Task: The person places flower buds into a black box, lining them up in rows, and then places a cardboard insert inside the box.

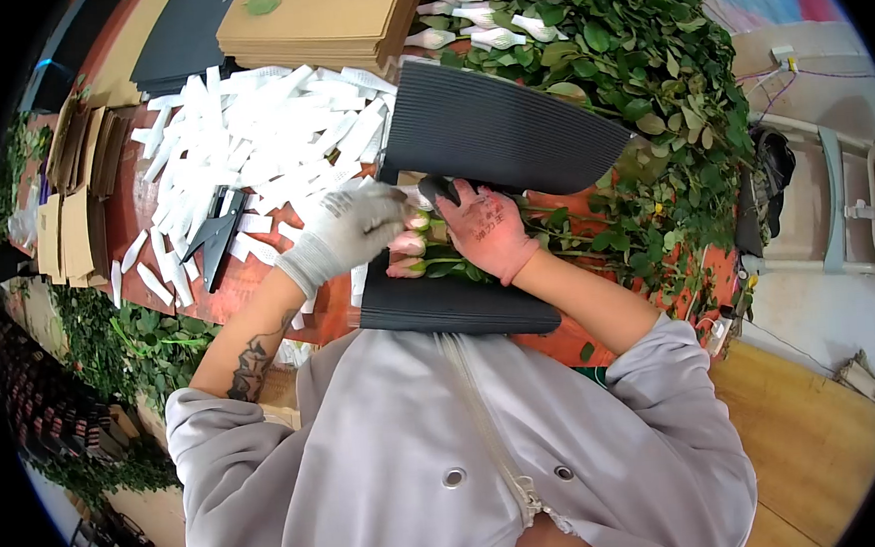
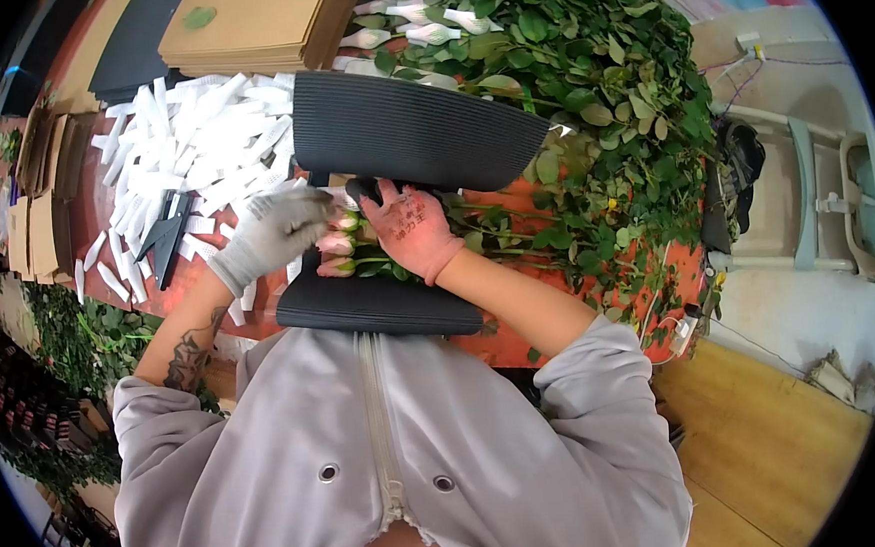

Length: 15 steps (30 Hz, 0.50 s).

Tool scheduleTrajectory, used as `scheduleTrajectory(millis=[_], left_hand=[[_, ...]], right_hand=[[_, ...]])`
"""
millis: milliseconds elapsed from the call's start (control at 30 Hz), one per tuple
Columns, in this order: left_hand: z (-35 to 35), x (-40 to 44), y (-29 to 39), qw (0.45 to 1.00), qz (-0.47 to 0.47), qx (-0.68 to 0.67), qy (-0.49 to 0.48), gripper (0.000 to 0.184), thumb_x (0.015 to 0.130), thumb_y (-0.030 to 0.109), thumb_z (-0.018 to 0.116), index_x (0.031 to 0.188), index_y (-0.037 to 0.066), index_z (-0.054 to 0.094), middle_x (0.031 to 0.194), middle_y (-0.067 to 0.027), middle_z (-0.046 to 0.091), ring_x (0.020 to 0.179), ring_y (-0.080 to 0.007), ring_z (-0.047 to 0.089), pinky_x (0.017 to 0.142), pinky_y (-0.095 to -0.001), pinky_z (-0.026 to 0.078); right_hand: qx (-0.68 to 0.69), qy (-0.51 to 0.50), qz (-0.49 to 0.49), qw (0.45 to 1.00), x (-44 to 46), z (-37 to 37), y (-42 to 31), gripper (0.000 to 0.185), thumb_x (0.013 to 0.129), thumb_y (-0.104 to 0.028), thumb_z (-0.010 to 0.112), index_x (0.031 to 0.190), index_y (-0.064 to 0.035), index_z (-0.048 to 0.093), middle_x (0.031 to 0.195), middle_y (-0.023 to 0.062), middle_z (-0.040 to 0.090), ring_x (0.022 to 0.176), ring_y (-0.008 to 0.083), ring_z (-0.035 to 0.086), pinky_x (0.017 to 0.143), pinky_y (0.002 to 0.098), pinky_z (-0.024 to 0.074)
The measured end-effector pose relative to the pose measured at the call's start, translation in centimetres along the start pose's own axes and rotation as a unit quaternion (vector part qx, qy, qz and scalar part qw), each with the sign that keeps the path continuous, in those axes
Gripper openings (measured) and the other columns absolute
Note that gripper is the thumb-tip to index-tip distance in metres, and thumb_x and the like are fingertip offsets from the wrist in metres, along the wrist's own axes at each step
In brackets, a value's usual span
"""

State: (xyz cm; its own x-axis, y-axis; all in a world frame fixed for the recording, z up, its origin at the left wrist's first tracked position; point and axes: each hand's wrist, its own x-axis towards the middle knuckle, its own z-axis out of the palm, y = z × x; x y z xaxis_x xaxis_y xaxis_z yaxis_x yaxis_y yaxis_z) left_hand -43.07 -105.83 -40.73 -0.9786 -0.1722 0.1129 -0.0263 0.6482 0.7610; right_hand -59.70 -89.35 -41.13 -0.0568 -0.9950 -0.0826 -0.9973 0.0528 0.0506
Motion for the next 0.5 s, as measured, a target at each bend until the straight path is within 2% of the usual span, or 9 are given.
scheduleTrajectory(millis=[33,67,167,200,233,300,333,433,500], left_hand=[[-0.3,0.0,-0.2,0.998,0.009,0.005,0.067,0.019,0.082,0.02,0.059,0.094,0.009,0.066,0.107,-0.0061,0.061,0.089,-0.0266,0.061,0.078,-0.0358,0.048],[-0.5,0.2,0.1,0.995,-0.028,0.038,0.085,0.02,0.082,0.019,0.058,0.098,0.008,0.065,0.102,-0.0068,0.062,0.089,-0.0266,0.06,0.076,-0.0368,0.048],[0.0,1.2,0.2,0.99,-0.057,0.114,0.058,0.024,0.083,0.023,0.054,0.102,0.012,0.063,0.093,-0.0063,0.06,0.088,-0.0252,0.06,0.073,-0.0372,0.047],[1.0,1.3,-0.7,0.985,-0.03,0.16,0.06,0.026,0.082,0.022,0.054,0.105,0.015,0.062,0.09,-0.0055,0.06,0.086,-0.0242,0.06,0.071,-0.0369,0.048],[1.1,1.6,-1.1,0.985,-0.035,0.159,0.062,0.026,0.082,0.022,0.054,0.105,0.015,0.062,0.09,-0.0055,0.06,0.086,-0.0242,0.06,0.071,-0.0369,0.048],[1.4,2.3,-1.4,0.974,-0.06,0.215,-0.022,0.027,0.08,0.023,0.054,0.105,0.016,0.063,0.09,-0.0041,0.061,0.087,-0.0228,0.06,0.071,-0.037,0.048],[0.9,2.6,-0.7,0.97,-0.079,0.225,-0.054,0.032,0.079,0.021,0.054,0.111,0.017,0.061,0.095,-0.0052,0.061,0.09,-0.0235,0.06,0.073,-0.0368,0.048],[1.6,2.0,-1.3,0.972,-0.058,0.229,-0.008,0.037,0.08,0.018,0.052,0.117,0.018,0.057,0.1,-0.0096,0.059,0.089,-0.0261,0.06,0.073,-0.0371,0.049],[1.9,1.7,-1.7,0.974,-0.049,0.222,0.0,0.042,0.079,0.017,0.053,0.121,0.017,0.054,0.102,-0.0129,0.057,0.088,-0.0281,0.06,0.073,-0.0378,0.048]], right_hand=[[-0.011,0.014,0.002,1.0,-0.2,0.3,-0.1,0.037,0.077,-0.023,0.057,0.113,-0.0152,0.059,0.122,0.0177,0.052,0.091,0.0282,0.06,0.077,0.0355,0.0489],[-0.014,-0.004,0.005,1.0,-0.2,0.5,-0.1,0.037,0.077,-0.025,0.058,0.113,-0.0151,0.059,0.12,0.0175,0.052,0.091,0.0283,0.06,0.077,0.036,0.049],[-0.001,-0.01,0.011,1.0,0.0,0.5,-0.1,0.038,0.076,-0.026,0.059,0.113,-0.0147,0.059,0.119,0.0163,0.053,0.09,0.0282,0.06,0.077,0.0364,0.0491],[0.0,-0.036,0.022,0.999,0.2,0.2,-0.2,0.04,0.076,-0.026,0.06,0.114,-0.0143,0.058,0.12,0.0145,0.052,0.093,0.0282,0.059,0.078,0.0366,0.0486],[0.0,-0.038,0.017,0.999,0.4,-0.2,-0.2,0.04,0.076,-0.026,0.06,0.114,-0.0143,0.058,0.12,0.0145,0.052,0.093,0.0282,0.059,0.078,0.0366,0.0486],[0.017,-0.055,0.042,0.997,0.5,-0.8,0.0,0.041,0.075,-0.026,0.061,0.114,-0.0124,0.057,0.119,0.0138,0.052,0.095,0.0279,0.058,0.078,0.0367,0.0482],[0.015,-0.057,0.043,0.997,0.5,-0.7,0.1,0.041,0.075,-0.026,0.061,0.114,-0.0124,0.057,0.119,0.0138,0.052,0.095,0.0279,0.058,0.078,0.0367,0.0482],[0.047,-0.019,0.071,0.996,0.3,0.0,0.4,0.042,0.075,-0.026,0.061,0.114,-0.0101,0.056,0.118,0.0145,0.052,0.094,0.0284,0.059,0.078,0.0376,0.048],[0.054,0.03,0.051,0.997,0.2,0.8,0.7,0.043,0.074,-0.024,0.062,0.113,-0.0085,0.056,0.118,0.0153,0.052,0.094,0.0285,0.059,0.079,0.0384,0.048]])
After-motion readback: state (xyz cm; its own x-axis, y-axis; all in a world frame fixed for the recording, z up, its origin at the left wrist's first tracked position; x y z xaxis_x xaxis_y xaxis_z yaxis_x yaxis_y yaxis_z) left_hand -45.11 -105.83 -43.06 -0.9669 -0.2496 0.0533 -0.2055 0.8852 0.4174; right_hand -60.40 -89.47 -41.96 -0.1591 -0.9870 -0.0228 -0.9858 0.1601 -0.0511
